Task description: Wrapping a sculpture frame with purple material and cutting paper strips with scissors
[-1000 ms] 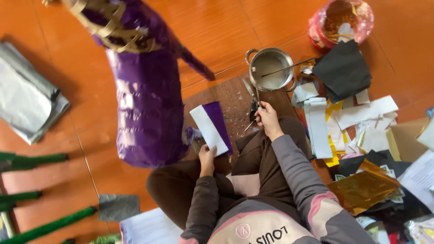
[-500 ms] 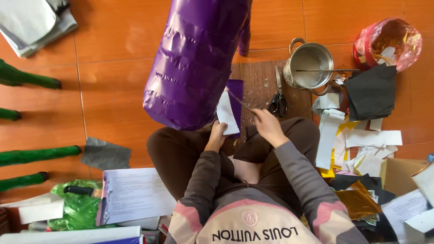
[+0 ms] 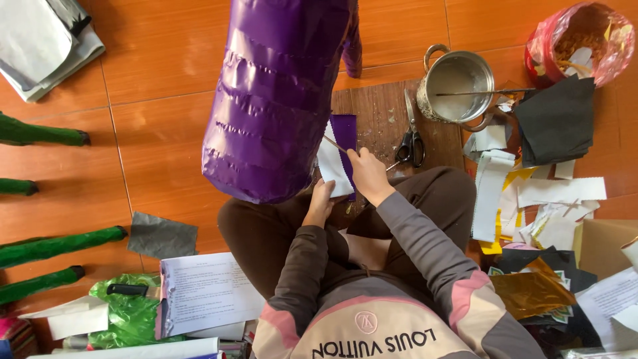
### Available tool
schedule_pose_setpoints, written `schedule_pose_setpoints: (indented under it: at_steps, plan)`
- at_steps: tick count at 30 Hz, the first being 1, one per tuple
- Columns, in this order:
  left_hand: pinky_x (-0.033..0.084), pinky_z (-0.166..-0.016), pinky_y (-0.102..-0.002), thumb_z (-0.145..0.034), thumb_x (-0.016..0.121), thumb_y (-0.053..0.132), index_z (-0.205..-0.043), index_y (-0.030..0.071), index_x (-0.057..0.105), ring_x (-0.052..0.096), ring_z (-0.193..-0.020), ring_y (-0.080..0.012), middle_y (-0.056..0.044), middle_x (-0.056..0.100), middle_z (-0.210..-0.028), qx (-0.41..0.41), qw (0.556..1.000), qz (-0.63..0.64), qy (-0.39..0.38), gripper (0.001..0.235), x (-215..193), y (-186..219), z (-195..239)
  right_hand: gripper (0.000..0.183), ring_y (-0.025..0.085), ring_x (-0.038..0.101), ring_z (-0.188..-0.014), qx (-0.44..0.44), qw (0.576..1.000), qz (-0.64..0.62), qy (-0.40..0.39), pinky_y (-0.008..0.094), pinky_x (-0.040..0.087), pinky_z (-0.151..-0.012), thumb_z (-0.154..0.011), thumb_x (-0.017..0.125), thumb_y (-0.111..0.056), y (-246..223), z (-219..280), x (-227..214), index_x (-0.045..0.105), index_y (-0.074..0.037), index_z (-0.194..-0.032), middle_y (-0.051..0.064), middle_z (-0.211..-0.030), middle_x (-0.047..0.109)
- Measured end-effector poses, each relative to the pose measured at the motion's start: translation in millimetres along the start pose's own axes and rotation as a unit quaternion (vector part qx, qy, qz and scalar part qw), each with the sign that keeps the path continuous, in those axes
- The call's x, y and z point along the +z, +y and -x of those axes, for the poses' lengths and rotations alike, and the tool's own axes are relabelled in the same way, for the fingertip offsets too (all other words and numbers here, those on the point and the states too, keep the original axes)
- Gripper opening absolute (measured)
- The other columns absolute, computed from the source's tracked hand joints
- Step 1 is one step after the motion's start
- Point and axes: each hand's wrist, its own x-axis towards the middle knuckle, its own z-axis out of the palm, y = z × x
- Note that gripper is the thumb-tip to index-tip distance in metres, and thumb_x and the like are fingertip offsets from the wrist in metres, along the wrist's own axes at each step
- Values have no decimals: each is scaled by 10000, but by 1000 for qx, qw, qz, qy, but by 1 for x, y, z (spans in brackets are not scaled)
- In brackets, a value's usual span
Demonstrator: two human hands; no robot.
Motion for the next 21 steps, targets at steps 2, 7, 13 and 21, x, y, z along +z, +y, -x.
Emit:
schedule_pose_setpoints:
  at_steps: [2, 7, 13, 21]
  plan:
    - [450, -929, -622, -917, 528, 106, -1465, 11, 333, 477, -1262, -381, -312, 481, -1330, 14, 1000, -25, -6, 589, 0, -4, -4, 364, 266, 649, -607, 2, 1000, -19, 3, 396, 541, -453, -836, 591, -48, 1, 0, 12, 628, -137, -1187, 46, -781, 505]
    - [408, -974, -629, -934, 495, 68, -1496, -8, 274, 399, -1320, -465, -361, 413, -1399, 26, 999, -17, -14, 609, -3, 2, 3, 378, 324, 664, -652, 38, 998, -58, 5, 418, 560, -522, -884, 547, -98, 16, 22, 25, 573, -175, -1253, 79, -820, 525]
    - [471, -892, -642, -932, 514, 88, -1464, 48, 341, 510, -1215, -462, -317, 518, -1298, 10, 1000, -11, -3, 561, -19, -28, -30, 354, 309, 654, -566, 52, 997, -47, 34, 362, 555, -496, -896, 563, -112, 28, 24, 43, 587, -158, -1246, 54, -826, 526]
    - [515, -818, -618, -912, 547, 81, -1391, 35, 423, 590, -1095, -425, -287, 578, -1170, 12, 1000, 3, 18, 497, -36, -49, -63, 328, 393, 660, -668, 76, 983, -154, -66, 470, 567, -575, -933, 503, -123, 15, 47, 6, 591, -160, -1246, 122, -905, 543]
